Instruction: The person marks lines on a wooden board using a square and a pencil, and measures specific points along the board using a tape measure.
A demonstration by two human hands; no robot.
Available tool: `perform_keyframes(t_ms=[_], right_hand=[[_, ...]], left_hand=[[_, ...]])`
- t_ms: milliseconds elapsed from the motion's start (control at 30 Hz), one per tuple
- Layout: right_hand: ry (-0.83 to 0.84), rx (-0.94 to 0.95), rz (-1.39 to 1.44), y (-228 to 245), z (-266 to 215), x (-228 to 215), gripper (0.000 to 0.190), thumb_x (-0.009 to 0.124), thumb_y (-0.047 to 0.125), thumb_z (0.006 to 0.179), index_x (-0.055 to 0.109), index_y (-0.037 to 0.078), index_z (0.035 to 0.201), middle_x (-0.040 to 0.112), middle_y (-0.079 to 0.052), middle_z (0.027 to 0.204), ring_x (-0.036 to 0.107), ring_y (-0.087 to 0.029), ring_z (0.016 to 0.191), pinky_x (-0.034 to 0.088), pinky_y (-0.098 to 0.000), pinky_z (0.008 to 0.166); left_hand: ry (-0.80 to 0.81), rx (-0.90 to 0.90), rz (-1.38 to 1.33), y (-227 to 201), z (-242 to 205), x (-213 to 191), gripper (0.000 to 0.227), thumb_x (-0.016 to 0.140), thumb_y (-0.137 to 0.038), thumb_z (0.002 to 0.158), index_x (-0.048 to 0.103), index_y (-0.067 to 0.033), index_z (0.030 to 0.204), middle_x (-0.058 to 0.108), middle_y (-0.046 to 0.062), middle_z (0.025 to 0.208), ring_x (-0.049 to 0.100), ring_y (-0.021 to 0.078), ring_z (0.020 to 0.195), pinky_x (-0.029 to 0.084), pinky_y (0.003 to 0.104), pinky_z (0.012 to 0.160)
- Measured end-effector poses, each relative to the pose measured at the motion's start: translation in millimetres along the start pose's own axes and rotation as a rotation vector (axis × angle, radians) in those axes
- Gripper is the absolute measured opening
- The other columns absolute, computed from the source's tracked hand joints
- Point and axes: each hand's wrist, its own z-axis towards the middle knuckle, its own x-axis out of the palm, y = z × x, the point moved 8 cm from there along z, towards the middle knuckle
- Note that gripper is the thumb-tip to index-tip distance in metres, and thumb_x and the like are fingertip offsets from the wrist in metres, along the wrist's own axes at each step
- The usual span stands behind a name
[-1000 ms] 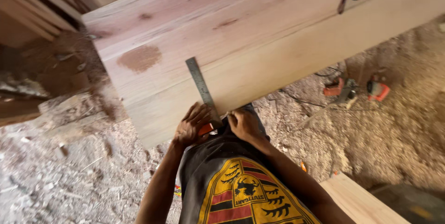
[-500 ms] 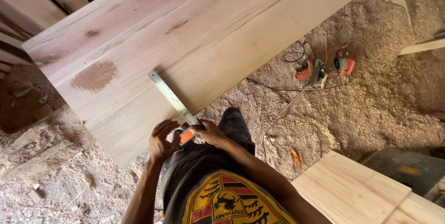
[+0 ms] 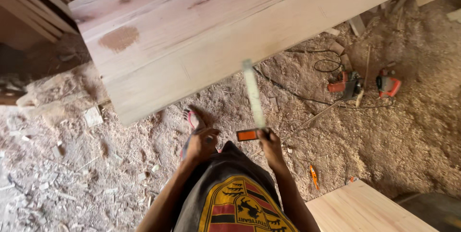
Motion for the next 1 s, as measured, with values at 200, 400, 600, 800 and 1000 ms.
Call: perform_keyframes(t_ms=[200,400,600,800,1000], right_hand=[[-0.11,0.056,0.237,-41,-37,-61,0.021,0.066,0.029,0.099,0.066,0.009,0.093,0.051,0.005,0.066,0.042,-0.006,0.052,0.035,-0.022,0.044],[-0.128,0.01,0.311,-37,-33,-86,0.021,0.067,0.027,0.1,0.061,0.01,0.089,0.048,0.006,0.063,0.04,-0.006,0.05,0.031,-0.0227,0.043],[-0.09,-0.057,0.314,2,15,-74,0.02,0.066,0.03,0.098,0.064,0.01,0.092,0.052,0.004,0.062,0.043,-0.006,0.048,0.033,-0.0227,0.042],[0.021,-0.102,0.218,60,75,-52,0.028,0.065,0.034,0.1,0.061,0.008,0.092,0.051,0.005,0.065,0.044,-0.006,0.051,0.036,-0.0236,0.044],[0.126,-0.004,0.029,104,152,-25,0.026,0.062,0.033,0.101,0.063,0.008,0.096,0.05,0.003,0.065,0.044,-0.006,0.052,0.036,-0.0249,0.045]], left_hand=[[0.4,0.127,0.136,-20,-35,87,0.026,0.063,-0.008,0.09,0.078,-0.0111,0.111,0.079,0.009,0.101,0.075,0.0212,0.067,0.061,0.035,0.057],[0.286,0.053,0.083,-54,-23,75,0.022,0.064,-0.011,0.087,0.078,-0.0109,0.104,0.08,0.011,0.097,0.077,0.0235,0.072,0.062,0.036,0.066],[0.222,0.178,0.079,-89,12,78,0.019,0.067,-0.01,0.085,0.079,-0.0088,0.099,0.079,0.013,0.095,0.077,0.0275,0.078,0.061,0.038,0.069],[0.111,0.157,0.071,-92,84,77,0.015,0.068,-0.008,0.084,0.077,-0.0057,0.096,0.077,0.015,0.092,0.075,0.0315,0.079,0.061,0.04,0.07],[-0.092,0.348,0.102,-91,174,69,0.016,0.07,-0.009,0.093,0.066,-0.0005,0.107,0.073,0.015,0.104,0.073,0.0333,0.085,0.06,0.042,0.075]])
